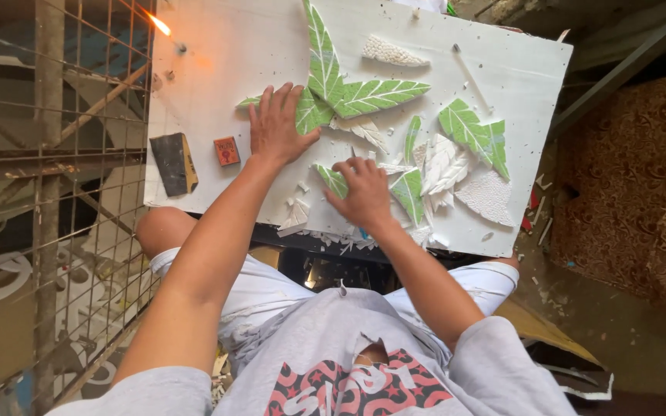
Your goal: Refining and assembling foam pieces into a decorative leaf shape using a utility knife on a workshop table.
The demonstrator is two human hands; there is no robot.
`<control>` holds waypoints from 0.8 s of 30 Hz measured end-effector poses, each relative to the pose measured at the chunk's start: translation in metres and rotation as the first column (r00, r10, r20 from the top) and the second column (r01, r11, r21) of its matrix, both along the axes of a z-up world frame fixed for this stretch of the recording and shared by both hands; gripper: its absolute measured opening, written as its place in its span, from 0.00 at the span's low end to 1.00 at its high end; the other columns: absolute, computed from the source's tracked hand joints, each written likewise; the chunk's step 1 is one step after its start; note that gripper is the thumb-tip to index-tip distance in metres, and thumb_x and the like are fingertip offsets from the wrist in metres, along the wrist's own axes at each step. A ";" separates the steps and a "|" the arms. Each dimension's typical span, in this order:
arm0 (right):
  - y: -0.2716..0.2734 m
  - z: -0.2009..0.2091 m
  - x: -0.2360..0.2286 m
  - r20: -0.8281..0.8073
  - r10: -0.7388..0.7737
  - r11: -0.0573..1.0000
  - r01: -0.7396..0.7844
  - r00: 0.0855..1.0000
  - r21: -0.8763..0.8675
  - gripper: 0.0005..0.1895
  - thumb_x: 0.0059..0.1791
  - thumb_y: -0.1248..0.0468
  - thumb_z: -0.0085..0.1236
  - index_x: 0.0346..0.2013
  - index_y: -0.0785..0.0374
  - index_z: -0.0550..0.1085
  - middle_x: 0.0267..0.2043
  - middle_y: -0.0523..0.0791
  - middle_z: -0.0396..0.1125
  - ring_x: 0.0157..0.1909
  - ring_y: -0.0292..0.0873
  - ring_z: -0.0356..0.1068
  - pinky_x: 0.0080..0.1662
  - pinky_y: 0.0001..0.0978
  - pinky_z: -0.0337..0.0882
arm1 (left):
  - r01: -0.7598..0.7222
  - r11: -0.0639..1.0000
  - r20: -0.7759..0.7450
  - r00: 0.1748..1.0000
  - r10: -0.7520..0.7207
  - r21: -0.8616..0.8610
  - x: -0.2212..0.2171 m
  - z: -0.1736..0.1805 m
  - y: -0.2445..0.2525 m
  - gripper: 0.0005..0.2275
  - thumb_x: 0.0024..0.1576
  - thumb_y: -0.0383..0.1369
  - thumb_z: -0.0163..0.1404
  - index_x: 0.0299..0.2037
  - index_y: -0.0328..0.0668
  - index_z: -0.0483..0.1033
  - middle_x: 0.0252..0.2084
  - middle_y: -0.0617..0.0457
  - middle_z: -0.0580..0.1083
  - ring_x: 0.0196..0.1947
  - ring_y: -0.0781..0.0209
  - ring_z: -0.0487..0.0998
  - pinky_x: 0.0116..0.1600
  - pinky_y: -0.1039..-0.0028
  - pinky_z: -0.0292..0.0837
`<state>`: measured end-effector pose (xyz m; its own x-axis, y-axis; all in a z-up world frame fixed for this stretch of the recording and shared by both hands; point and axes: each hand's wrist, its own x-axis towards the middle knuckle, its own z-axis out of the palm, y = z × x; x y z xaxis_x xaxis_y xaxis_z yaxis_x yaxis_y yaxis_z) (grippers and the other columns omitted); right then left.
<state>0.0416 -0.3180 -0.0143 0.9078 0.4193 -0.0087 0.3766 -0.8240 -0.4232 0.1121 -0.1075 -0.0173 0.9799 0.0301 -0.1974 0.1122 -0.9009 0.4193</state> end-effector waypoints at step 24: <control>0.042 -0.045 0.085 0.210 -0.081 0.977 0.036 0.974 0.209 0.17 0.46 0.63 0.65 0.50 0.57 0.76 0.45 0.46 0.59 0.46 0.50 0.67 0.53 0.40 0.70 | -0.023 0.997 0.017 1.000 0.024 -0.077 0.003 -0.020 0.009 0.34 0.50 0.49 0.64 0.68 0.55 0.68 0.67 0.46 0.68 0.71 0.34 0.60 0.65 0.26 0.58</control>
<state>0.1268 -0.2763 -0.0590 0.9015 0.3381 0.2702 0.4313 -0.7531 -0.4968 0.1151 -0.0980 -0.0375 0.9825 0.0388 -0.1823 0.1249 -0.8630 0.4895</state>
